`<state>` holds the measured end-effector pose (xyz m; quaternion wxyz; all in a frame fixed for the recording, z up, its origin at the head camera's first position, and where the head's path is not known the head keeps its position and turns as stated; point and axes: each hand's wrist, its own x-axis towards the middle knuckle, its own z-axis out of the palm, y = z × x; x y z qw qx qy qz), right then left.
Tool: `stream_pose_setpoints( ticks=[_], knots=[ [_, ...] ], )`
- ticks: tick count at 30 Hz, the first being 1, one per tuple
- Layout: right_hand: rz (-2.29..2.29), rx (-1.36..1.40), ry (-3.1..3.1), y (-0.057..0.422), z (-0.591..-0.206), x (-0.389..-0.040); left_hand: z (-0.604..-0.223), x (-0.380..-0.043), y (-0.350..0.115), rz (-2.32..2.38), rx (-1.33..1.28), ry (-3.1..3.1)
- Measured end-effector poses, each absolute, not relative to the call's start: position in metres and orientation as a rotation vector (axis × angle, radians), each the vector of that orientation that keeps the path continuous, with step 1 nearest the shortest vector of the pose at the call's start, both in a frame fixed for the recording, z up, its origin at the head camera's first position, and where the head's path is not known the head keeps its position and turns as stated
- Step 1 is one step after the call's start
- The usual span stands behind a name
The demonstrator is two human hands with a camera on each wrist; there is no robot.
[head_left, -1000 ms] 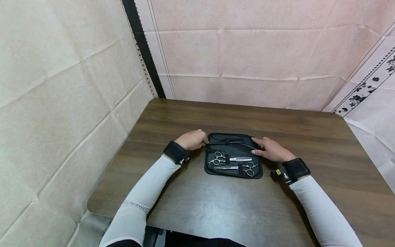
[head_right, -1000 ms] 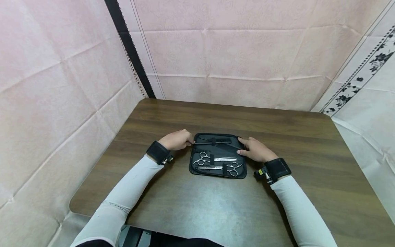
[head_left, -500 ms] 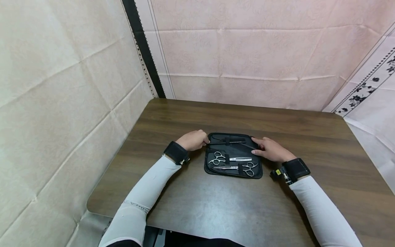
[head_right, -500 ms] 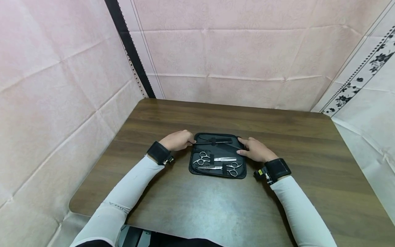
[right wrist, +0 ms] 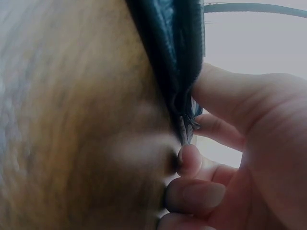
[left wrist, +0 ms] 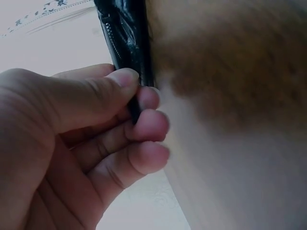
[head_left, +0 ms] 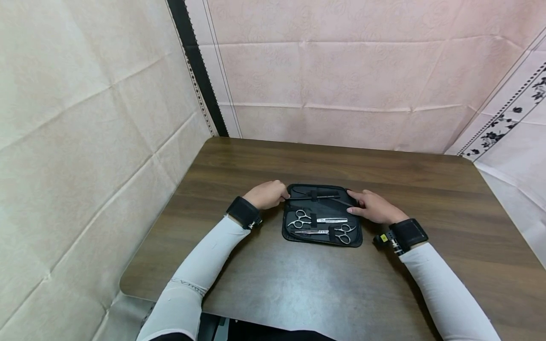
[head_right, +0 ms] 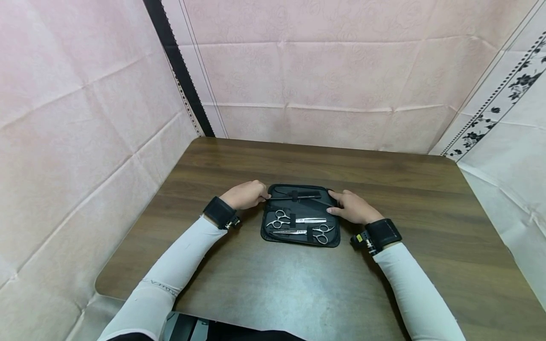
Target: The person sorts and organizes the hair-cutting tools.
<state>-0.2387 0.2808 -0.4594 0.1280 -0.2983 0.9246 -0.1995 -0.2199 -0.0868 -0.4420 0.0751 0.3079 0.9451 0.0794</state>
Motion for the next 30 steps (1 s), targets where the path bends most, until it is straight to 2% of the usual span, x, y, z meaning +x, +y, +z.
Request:
stream_pose_setpoints(
  ticks=[17, 30],
  knots=[
    [-0.587, -0.866, 2.694, 0.282, -0.460, -0.239, -0.442, -0.219, -0.084, 0.265, 0.951, 2.857],
    [-0.600, -0.854, 2.687, 0.282, -0.460, -0.238, -0.434, -0.220, -0.099, 0.335, 0.850, 2.867]
  ],
)
